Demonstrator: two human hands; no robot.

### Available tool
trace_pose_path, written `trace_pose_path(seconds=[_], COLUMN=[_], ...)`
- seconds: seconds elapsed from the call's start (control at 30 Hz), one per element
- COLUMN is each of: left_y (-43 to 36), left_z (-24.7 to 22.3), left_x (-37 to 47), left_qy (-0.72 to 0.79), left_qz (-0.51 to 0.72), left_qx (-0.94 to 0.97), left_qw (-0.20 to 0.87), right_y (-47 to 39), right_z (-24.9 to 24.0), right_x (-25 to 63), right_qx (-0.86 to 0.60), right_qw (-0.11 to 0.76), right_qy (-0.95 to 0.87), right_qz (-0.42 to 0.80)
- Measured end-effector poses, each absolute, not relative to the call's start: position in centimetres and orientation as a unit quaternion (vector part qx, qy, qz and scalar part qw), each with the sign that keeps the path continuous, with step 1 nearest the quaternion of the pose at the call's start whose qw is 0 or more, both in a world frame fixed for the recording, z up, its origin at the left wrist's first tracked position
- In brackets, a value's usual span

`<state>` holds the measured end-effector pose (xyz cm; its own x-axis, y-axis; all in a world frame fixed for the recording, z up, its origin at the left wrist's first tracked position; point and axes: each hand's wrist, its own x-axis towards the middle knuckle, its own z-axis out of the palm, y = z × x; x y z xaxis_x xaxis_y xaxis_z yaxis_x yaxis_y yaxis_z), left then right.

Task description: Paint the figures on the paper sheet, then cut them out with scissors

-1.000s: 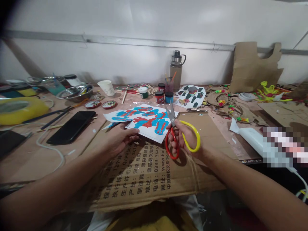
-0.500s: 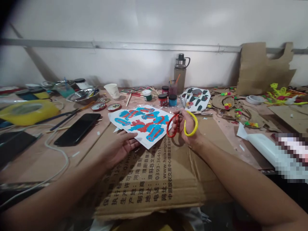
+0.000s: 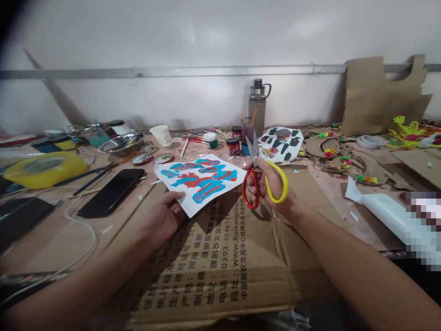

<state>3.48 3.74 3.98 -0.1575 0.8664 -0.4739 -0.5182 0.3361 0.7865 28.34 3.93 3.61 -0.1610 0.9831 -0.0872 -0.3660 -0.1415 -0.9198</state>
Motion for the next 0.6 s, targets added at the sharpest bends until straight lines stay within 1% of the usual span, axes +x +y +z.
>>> trace_pose_path(seconds=[0.1,0.3,0.47,0.6], left_y=[3.6,3.8,4.4,4.3], left_z=[3.9,3.5,3.0,3.3], left_x=[3.5,3.9,4.1,4.1], left_qy=[0.52,0.481,0.494,0.503], left_qz=[0.544,0.519,0.504,0.485], left_qx=[0.163,0.176,0.19,0.173], left_qw=[0.638,0.685,0.683,0.694], right_y=[3.6,3.1,3.3,3.5], right_z=[3.8,4.2,4.2,3.8], right_x=[28.0,27.2,27.3,28.2], right_qx=[-0.393,-0.397,-0.387,-0.401], right_qw=[0.517,0.483,0.471,0.437], right_qy=[-0.396,-0.419,-0.455,-0.478], right_qz=[0.649,0.658,0.649,0.648])
